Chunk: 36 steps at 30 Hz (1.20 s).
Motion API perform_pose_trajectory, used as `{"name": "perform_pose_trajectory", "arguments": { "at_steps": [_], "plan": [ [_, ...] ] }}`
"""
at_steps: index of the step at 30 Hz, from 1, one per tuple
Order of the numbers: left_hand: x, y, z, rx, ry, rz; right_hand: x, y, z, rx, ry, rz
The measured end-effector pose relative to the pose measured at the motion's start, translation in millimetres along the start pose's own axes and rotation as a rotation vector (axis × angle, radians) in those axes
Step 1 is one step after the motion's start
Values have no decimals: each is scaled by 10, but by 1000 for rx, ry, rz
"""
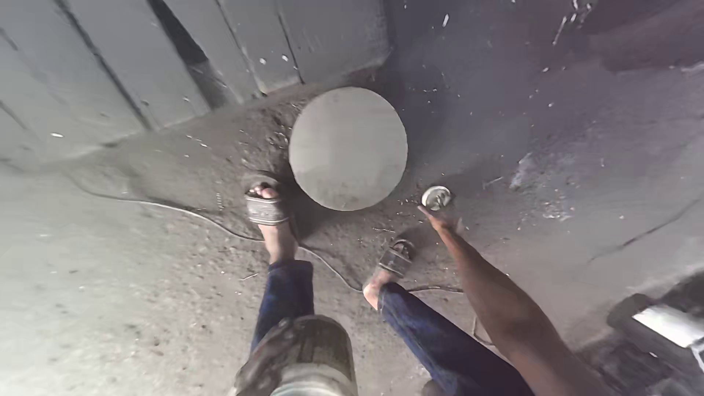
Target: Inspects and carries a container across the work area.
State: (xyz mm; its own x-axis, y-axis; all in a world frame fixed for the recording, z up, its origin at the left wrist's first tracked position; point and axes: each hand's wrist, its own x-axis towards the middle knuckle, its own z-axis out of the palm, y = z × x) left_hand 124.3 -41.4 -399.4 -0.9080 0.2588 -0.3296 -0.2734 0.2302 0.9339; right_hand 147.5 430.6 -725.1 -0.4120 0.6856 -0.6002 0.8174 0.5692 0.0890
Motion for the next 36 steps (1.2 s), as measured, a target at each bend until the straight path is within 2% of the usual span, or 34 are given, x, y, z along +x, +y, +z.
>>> {"name": "perform_pose_trajectory", "arguments": {
  "at_steps": [2,3,5,7,10,13,16,19,21,23,25,27,31,36],
  "plan": [
    [-53,5,-86,42,69,11,-318,-147,-312,50,-87,-57],
    [-60,133,-137,68,83,16,-601,-184,-514,113,-182,-111],
    [-48,530,-269,96,102,36,-1251,-297,-941,256,-360,-315],
    [-29,977,-431,59,134,49,-1870,-590,-1408,404,-466,-507],
    [-185,1651,-744,-84,192,91,-3194,-1349,-2596,495,-623,-604],
    [-161,2271,-1076,-152,232,182,-4297,-2217,-3972,523,-631,-908],
    [-229,2924,-1449,-155,217,271,-5270,-2800,-5039,504,-768,-1150],
    [-119,3596,-1917,-142,174,354,-5858,-3278,-5690,177,-519,-1462],
    [-295,4002,-2100,-144,111,366,-6340,-3360,-6105,-117,-415,-1535],
    [-50,4327,-2416,-82,93,454,-6660,-3755,-6555,-450,-249,-1576],
    [-140,4672,-2546,-68,41,460,-7025,-3786,-6858,-626,-170,-1563],
    [-101,4927,-2667,-31,23,503,-7195,-3895,-7079,-655,-80,-1610],
    [-146,5260,-2710,-60,37,555,-7444,-4002,-7396,-718,-110,-1532],
    [-101,5492,-2603,40,45,470,-7502,-3980,-7607,-818,-85,-1415]
  ]
}}
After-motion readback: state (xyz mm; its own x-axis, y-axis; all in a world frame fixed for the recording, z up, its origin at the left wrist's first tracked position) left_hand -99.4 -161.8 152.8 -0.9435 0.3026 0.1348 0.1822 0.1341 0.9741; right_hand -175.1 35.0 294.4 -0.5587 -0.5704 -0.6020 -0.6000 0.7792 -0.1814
